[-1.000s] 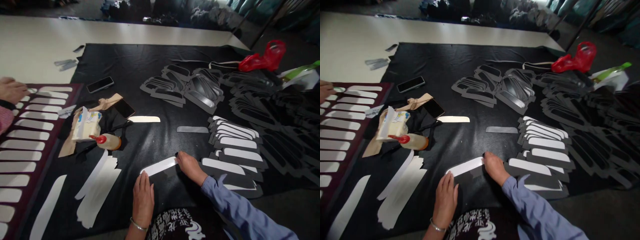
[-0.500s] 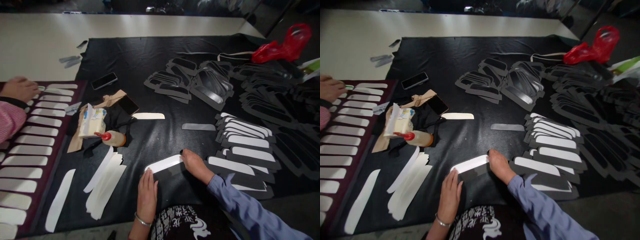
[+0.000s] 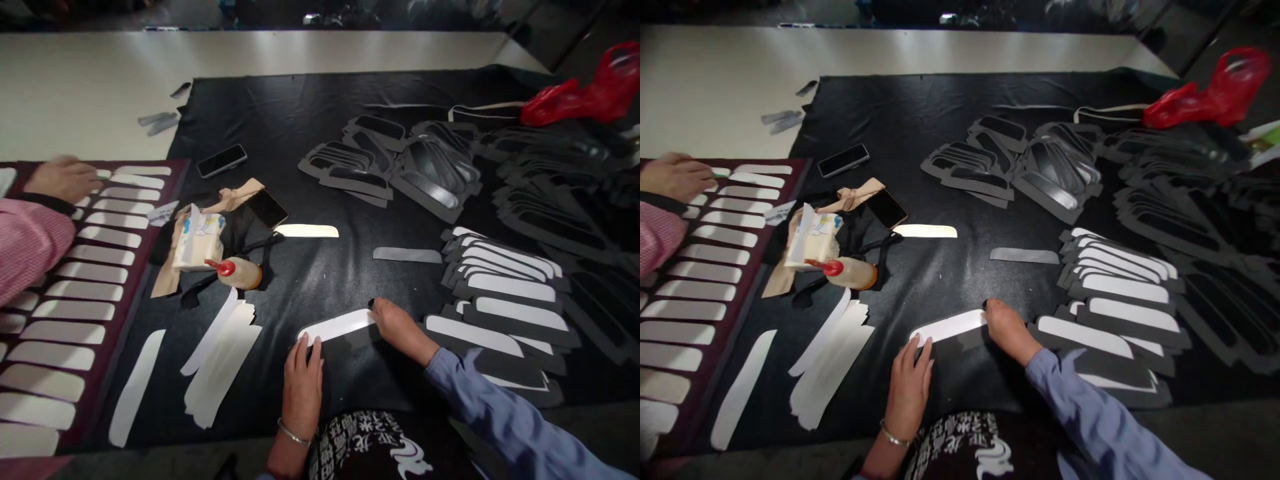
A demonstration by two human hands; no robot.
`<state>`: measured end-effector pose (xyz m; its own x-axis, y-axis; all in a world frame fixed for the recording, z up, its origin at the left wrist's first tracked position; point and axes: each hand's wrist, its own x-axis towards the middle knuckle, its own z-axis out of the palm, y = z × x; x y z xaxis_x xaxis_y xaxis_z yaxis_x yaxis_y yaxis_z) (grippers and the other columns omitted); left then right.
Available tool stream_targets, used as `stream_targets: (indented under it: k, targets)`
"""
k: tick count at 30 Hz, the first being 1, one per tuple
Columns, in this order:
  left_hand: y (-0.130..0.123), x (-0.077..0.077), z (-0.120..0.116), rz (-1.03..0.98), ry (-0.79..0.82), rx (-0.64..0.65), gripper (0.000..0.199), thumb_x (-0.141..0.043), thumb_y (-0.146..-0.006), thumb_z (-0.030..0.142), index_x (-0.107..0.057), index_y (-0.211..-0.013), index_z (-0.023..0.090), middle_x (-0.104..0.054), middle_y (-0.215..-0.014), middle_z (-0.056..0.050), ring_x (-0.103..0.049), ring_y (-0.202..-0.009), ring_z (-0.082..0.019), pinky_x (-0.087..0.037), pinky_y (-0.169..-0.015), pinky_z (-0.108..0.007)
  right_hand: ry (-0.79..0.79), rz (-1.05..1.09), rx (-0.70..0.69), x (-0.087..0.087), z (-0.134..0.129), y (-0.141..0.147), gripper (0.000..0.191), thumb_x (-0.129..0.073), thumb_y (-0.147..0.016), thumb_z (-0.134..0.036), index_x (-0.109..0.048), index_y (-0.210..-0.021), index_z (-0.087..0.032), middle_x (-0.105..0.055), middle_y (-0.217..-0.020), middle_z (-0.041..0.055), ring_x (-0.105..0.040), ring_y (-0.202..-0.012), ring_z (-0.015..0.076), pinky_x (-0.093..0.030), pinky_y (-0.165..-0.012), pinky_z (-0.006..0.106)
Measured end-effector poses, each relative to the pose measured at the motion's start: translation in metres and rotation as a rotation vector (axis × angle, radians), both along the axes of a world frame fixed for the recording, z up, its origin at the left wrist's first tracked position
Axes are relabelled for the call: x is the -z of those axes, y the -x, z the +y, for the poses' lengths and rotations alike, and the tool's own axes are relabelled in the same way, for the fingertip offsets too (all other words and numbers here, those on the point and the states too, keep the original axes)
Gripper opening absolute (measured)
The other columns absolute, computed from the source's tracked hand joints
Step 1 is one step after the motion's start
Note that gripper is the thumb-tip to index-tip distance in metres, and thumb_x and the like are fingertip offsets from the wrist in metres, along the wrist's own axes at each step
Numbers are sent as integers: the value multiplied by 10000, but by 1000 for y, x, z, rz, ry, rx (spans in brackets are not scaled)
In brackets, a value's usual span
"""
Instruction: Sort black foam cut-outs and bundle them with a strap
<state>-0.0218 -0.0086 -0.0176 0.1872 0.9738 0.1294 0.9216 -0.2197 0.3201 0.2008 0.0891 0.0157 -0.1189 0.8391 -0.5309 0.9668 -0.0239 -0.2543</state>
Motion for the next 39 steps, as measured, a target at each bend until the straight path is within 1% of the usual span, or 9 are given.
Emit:
stream_targets:
  k: [8, 14, 21, 27, 33, 39]
  targets:
    - [0, -1, 1, 12, -26, 5, 370, -484, -841, 147, -517, -1203, 213, -490, -1233, -102, -466, -1083, -227, -496, -889, -393, 39, 10, 14, -8, 4, 2, 178, -392, -895, -209, -544, -937, -125, -624, -926, 115, -591, -845, 185, -370, -709, 243]
    - [1, -1, 3, -3, -52, 29, 362, -512, -823, 141, -538, -1181, 192, -486, -1221, -112, -455, -1054, -229, -505, -866, -388, 73, 28, 17, -9, 8, 1, 159, -407, -885, -202, -540, -923, -125, -631, -895, 105, -590, -801, 179, -361, -675, 240]
    - [3, 2, 2, -20, -59, 36, 360, -524, -818, 138, -547, -1172, 201, -477, -1227, -109, -449, -1038, -227, -505, -851, -389, 94, 42, 22, -6, 9, -1, 164, -400, -883, -205, -537, -921, -124, -629, -890, 111, -590, -789, 181, -349, -659, 244]
    - [4, 5, 2, -31, -108, 48, 353, -539, -812, 151, -557, -1161, 200, -497, -1207, -109, -456, -1013, -223, -502, -828, -377, 109, 62, 14, -3, 10, -3, 169, -405, -880, -221, -538, -927, -127, -628, -898, 116, -588, -788, 183, -342, -652, 246]
    - [2, 8, 2, -50, -131, 34, 345, -536, -814, 147, -562, -1154, 198, -513, -1195, -103, -455, -1007, -219, -495, -829, -370, 97, 76, 6, -2, 11, -5, 158, -417, -868, -210, -545, -919, -131, -628, -901, 117, -585, -792, 182, -339, -656, 244]
    - [2, 9, 0, -5, -127, 37, 343, -527, -816, 147, -560, -1154, 195, -507, -1199, -113, -452, -1004, -234, -500, -822, -395, 40, 75, 15, 4, 10, -5, 123, -442, -859, -212, -546, -849, -146, -630, -819, 91, -578, -721, 165, -332, -616, 241]
